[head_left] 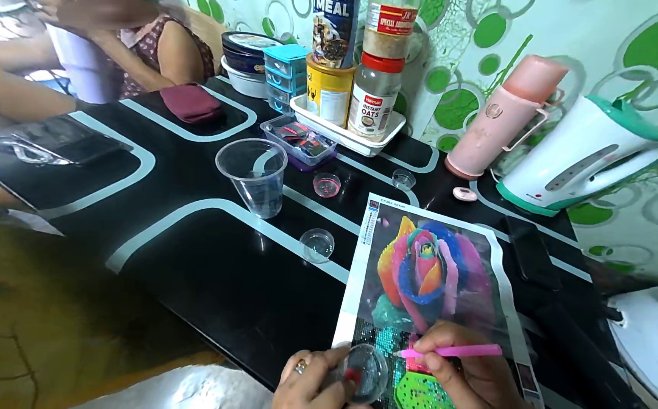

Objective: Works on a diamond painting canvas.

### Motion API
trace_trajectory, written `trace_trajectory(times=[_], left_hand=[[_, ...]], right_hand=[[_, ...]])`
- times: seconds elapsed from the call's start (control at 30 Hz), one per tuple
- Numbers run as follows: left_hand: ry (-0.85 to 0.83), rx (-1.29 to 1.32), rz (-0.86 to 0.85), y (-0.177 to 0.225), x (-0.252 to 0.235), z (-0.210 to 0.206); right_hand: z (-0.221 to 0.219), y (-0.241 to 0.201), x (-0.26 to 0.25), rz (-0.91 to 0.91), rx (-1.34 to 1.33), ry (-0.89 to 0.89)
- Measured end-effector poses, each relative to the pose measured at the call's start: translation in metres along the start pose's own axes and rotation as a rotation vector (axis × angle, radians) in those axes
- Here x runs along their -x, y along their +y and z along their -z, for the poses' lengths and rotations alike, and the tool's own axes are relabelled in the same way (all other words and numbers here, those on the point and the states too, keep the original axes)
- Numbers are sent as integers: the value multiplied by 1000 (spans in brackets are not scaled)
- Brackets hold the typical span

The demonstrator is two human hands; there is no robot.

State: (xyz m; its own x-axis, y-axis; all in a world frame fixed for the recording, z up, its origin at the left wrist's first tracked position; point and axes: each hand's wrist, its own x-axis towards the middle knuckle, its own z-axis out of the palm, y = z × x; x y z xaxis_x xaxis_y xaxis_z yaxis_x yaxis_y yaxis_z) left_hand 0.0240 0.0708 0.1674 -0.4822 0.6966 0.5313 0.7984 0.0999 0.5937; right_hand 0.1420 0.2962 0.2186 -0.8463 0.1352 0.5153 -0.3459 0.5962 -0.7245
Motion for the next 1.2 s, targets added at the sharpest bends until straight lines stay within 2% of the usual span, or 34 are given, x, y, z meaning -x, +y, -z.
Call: trace_trajectory(times=[0.33, 0.77, 1.2], left_hand=[[-27, 40, 5, 1, -1, -2], [-51, -18, -3, 1, -8, -1], [28, -31, -20, -6, -3, -9]], right_hand=[[-9, 2, -1, 39, 1, -64], [-7, 2, 1, 27, 52, -46], [-14, 5, -1, 69, 84, -62]])
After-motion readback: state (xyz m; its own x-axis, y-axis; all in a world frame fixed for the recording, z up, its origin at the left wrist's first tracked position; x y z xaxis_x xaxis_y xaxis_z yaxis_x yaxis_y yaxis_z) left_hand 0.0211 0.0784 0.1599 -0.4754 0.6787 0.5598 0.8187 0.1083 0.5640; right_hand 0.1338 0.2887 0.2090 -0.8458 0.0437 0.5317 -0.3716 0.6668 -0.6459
